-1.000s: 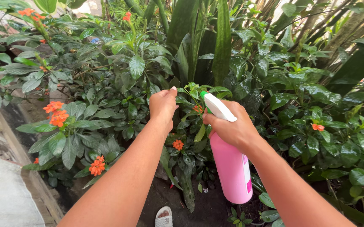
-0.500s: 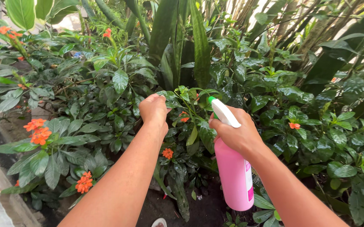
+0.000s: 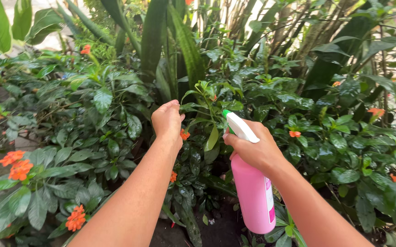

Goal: The person sprays a liquid from a pink spray bottle onto various plants in a garden. They use their left hand to part leaves and guide the nozzle while spraying with the right hand, moving across different sections of the garden bed.

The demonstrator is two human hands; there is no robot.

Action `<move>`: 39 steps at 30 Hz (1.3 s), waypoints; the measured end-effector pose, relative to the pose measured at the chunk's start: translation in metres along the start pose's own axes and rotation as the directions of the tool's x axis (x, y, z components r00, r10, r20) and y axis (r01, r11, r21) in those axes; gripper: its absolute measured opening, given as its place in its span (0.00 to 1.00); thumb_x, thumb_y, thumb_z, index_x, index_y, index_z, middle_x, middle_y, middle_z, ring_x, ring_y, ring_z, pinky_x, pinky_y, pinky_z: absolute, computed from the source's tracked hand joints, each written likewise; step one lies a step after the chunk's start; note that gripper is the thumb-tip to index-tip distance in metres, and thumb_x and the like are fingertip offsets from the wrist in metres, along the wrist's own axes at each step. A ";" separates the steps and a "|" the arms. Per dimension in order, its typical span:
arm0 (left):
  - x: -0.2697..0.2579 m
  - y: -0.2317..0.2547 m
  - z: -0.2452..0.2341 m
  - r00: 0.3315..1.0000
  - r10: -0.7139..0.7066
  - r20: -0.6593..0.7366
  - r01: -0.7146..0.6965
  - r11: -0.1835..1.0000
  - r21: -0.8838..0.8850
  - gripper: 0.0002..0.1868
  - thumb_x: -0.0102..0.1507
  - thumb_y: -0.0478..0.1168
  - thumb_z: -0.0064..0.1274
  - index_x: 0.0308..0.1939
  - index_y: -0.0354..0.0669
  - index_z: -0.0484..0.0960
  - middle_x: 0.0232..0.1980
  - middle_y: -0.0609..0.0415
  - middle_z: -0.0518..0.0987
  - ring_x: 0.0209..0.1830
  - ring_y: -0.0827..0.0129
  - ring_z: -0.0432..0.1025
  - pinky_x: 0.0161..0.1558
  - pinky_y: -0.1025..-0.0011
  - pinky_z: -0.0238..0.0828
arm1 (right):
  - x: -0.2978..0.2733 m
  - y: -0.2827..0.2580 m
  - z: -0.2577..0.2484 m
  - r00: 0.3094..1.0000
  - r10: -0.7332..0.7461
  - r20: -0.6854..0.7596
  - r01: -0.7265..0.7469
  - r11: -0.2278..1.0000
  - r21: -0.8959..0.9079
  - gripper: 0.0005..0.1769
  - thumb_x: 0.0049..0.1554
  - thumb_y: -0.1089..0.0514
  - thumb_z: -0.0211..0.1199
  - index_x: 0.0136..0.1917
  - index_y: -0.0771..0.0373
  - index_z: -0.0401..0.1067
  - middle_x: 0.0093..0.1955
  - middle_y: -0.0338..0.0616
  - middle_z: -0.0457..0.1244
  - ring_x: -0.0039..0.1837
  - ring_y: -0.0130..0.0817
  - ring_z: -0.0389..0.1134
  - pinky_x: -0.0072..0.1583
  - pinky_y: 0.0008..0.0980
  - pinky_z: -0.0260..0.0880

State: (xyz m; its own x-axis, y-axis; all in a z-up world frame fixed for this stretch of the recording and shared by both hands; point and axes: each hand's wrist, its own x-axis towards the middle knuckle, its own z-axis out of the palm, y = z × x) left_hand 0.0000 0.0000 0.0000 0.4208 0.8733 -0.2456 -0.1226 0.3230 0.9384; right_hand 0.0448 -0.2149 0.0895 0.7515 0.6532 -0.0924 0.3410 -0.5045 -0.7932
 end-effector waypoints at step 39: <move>-0.101 -0.008 0.147 0.924 0.228 0.307 -0.263 0.962 0.077 0.47 0.56 0.70 0.54 0.69 0.42 0.72 0.75 0.47 0.60 0.74 0.58 0.60 0.69 0.58 0.56 | -0.055 0.066 -0.102 0.983 -0.090 -0.160 0.120 0.974 0.190 0.09 0.52 0.56 0.63 0.43 0.63 0.73 0.33 0.41 0.67 0.33 0.29 0.70 0.39 0.33 0.71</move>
State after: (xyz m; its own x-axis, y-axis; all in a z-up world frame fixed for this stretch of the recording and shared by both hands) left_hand 0.0905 -0.1444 0.0529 0.6370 0.7684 0.0618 -0.1595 0.0528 0.9858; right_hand 0.0839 -0.3418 0.1040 0.7986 0.5969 0.0771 0.3151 -0.3055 -0.8985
